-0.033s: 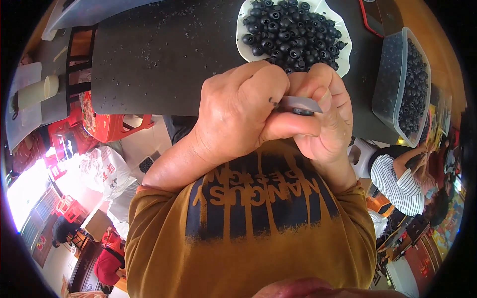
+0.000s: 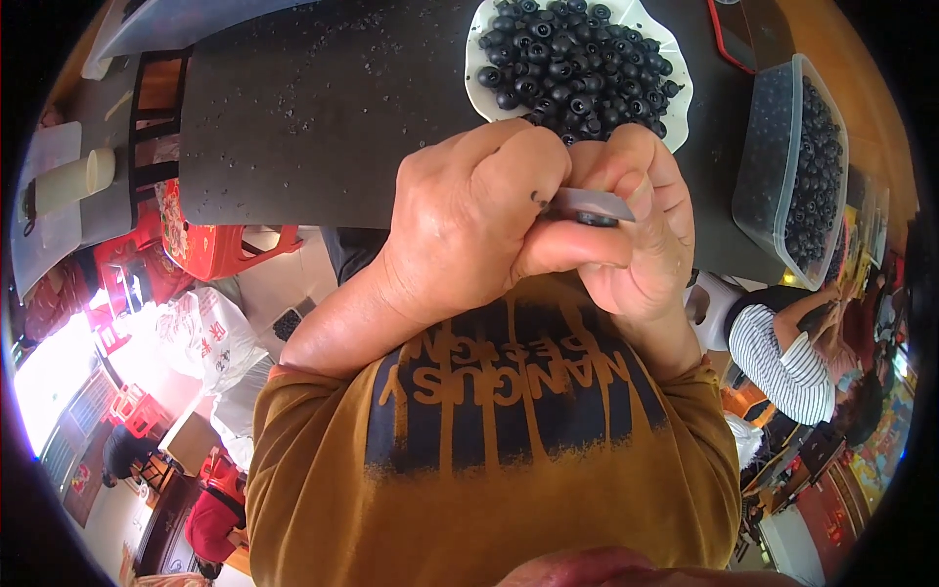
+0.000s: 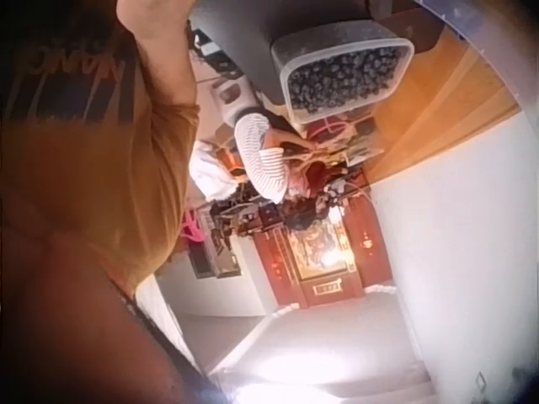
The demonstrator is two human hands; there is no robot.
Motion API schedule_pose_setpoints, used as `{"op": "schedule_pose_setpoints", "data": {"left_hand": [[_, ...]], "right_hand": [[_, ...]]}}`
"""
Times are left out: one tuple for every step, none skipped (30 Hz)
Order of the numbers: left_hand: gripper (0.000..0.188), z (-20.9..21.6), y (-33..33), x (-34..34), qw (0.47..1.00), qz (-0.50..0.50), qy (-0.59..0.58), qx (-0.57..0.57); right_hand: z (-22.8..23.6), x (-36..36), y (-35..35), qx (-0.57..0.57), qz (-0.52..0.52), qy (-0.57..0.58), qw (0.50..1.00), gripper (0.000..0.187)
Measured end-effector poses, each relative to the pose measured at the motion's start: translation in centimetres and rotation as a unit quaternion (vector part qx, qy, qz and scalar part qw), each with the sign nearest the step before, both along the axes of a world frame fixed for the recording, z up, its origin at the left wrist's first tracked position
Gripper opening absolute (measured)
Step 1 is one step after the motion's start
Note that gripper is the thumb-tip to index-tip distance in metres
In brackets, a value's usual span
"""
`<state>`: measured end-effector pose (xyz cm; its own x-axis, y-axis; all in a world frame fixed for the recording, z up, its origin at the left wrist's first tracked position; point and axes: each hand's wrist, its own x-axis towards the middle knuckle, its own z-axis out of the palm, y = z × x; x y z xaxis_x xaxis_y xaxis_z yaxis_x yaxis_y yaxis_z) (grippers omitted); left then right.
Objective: Cutting small black fruits (grapes or olives) into pieces using a knife.
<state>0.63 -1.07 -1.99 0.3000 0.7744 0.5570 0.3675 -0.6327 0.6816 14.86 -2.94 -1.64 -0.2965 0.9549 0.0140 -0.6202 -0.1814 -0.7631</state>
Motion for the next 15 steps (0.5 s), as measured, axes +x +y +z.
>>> {"op": "schedule_pose_setpoints", "data": {"left_hand": [[0.048,0.1,0.0,0.0,1.000,0.007,0.012,0.001],[0.048,0.0,0.0,-0.1,1.000,0.008,0.011,0.000],[0.048,0.0,0.0,-0.1,1.000,0.006,0.014,0.002],[0.047,-0.1,0.0,-0.2,1.000,0.005,0.018,0.004],[0.047,-0.2,-0.1,-0.3,1.000,0.006,0.018,0.003],[0.047,-0.4,-0.1,-0.3,1.000,0.006,0.027,0.009],[0.046,-0.5,0.0,-0.4,0.999,0.006,0.036,0.015],[0.046,-0.5,0.0,-0.5,0.999,0.007,0.037,0.014],[0.046,-0.5,0.0,-0.6,0.998,0.006,0.056,0.020],[0.046,-0.5,0.1,-0.6,0.997,0.004,0.074,0.027],[0.046,-0.6,0.1,-0.5,0.997,0.003,0.075,0.027],[0.050,-0.8,0.2,-0.2,0.998,-0.005,0.049,0.025],[0.055,-0.9,0.3,0.1,0.999,-0.013,0.022,0.025],[0.055,-0.6,0.3,0.2,0.999,-0.022,0.020,0.028],[0.051,-0.2,0.4,0.4,0.999,-0.030,0.015,0.007]], "right_hand": [[-0.1,0.0,0.0,-0.001,0.000,-0.001,1.000,0.021],[-0.1,0.0,0.0,0.003,0.002,0.002,1.000,0.020],[-0.2,-0.1,0.0,0.006,0.004,0.006,1.000,0.019],[-0.3,-0.1,-0.1,0.005,0.004,0.006,1.000,0.019],[-0.4,-0.2,-0.2,0.003,-0.003,0.004,1.000,0.018],[-0.4,-0.3,-0.2,0.001,-0.010,0.002,1.000,0.017],[-0.5,-0.3,-0.1,0.000,-0.009,0.003,1.000,0.017],[-0.6,-0.3,-0.1,-0.001,-0.008,-0.002,1.000,0.017],[-0.6,-0.3,-0.1,-0.003,-0.008,-0.008,1.000,0.016],[-0.6,-0.2,0.0,-0.003,-0.008,-0.007,1.000,0.016],[-0.6,-0.1,0.1,-0.007,0.000,-0.005,1.000,0.016],[-0.5,0.1,0.1,-0.011,0.004,-0.005,1.000,0.016],[-0.4,0.3,0.1,-0.008,-0.003,-0.007,1.000,0.016],[-0.1,0.4,-0.1,0.003,0.006,-0.009,1.000,0.016],[0.2,0.9,-0.1,0.016,0.000,-0.018,1.000,0.016]]}}
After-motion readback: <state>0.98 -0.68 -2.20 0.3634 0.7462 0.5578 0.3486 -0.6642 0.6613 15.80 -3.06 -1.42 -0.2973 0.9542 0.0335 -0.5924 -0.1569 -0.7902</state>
